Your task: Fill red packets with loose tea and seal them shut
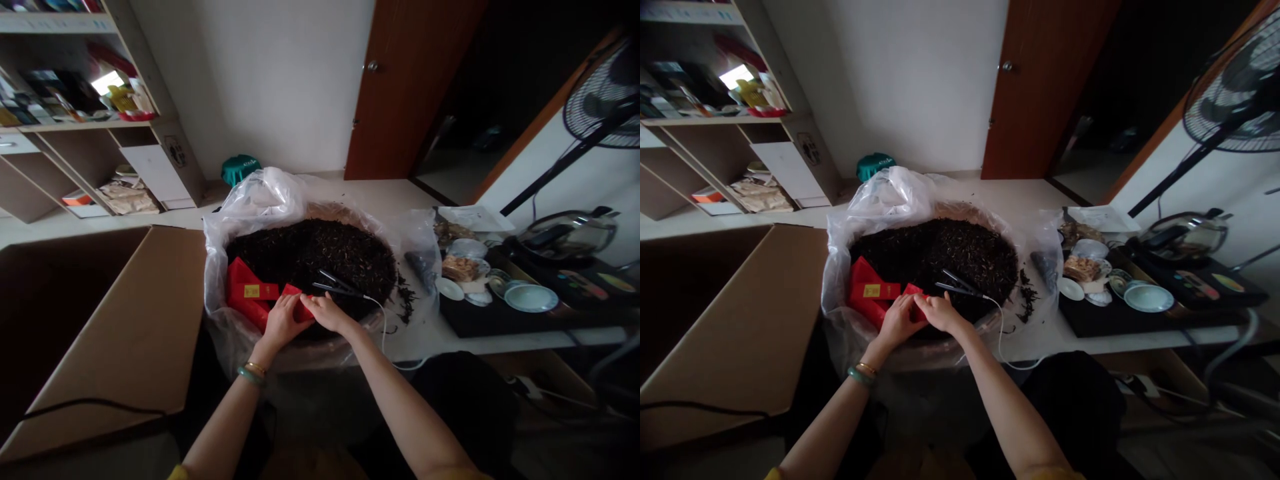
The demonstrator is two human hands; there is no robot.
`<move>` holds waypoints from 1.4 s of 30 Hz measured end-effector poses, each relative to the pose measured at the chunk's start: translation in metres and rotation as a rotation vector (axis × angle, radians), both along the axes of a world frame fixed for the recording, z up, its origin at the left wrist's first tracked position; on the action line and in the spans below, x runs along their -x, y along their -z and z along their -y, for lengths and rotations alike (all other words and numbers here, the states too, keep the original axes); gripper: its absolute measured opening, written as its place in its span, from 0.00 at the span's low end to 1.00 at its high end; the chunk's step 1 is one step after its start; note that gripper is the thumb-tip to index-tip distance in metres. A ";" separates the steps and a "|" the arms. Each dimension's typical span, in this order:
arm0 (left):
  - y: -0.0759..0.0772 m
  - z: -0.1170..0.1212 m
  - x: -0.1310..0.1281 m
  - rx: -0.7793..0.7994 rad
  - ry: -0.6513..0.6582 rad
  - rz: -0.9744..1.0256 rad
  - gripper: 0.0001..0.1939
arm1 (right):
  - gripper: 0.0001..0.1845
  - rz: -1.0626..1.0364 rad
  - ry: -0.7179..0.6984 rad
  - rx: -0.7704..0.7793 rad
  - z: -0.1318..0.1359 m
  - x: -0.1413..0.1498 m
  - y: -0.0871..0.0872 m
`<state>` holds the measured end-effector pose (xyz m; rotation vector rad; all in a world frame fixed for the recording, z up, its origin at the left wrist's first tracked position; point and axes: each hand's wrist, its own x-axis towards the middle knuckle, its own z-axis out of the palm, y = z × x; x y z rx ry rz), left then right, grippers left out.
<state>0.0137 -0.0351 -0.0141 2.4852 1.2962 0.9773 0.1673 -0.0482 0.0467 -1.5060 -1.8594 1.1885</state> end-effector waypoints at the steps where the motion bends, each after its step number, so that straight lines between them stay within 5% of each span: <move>1: 0.001 0.000 0.000 0.011 -0.012 0.012 0.27 | 0.30 -0.038 -0.013 0.002 0.001 -0.002 -0.002; 4: 0.002 -0.001 0.002 0.051 -0.073 0.058 0.28 | 0.34 -0.228 0.029 -0.024 0.000 -0.014 -0.006; 8: 0.000 -0.001 0.003 0.080 -0.134 0.120 0.28 | 0.37 -0.390 0.254 -0.080 -0.004 -0.039 -0.006; 12: -0.005 -0.001 0.004 0.075 -0.172 0.147 0.28 | 0.23 0.139 0.102 -0.062 -0.002 -0.043 0.006; 17: -0.009 -0.001 0.004 0.046 -0.223 0.183 0.26 | 0.53 0.731 -0.156 -0.028 0.004 -0.010 0.016; 27: -0.008 -0.001 0.004 0.059 -0.254 0.217 0.26 | 0.45 0.850 -0.230 0.007 -0.002 -0.012 0.006; 32: -0.006 0.000 0.004 0.062 -0.255 0.245 0.25 | 0.26 0.705 -0.190 -0.064 -0.005 -0.022 0.004; 37: -0.005 0.000 0.004 0.058 -0.246 0.254 0.26 | 0.29 0.712 -0.207 -0.103 -0.004 -0.021 0.013; 42: -0.007 0.000 0.004 0.050 -0.254 0.241 0.26 | 0.19 0.635 -0.118 -0.155 -0.003 -0.019 0.023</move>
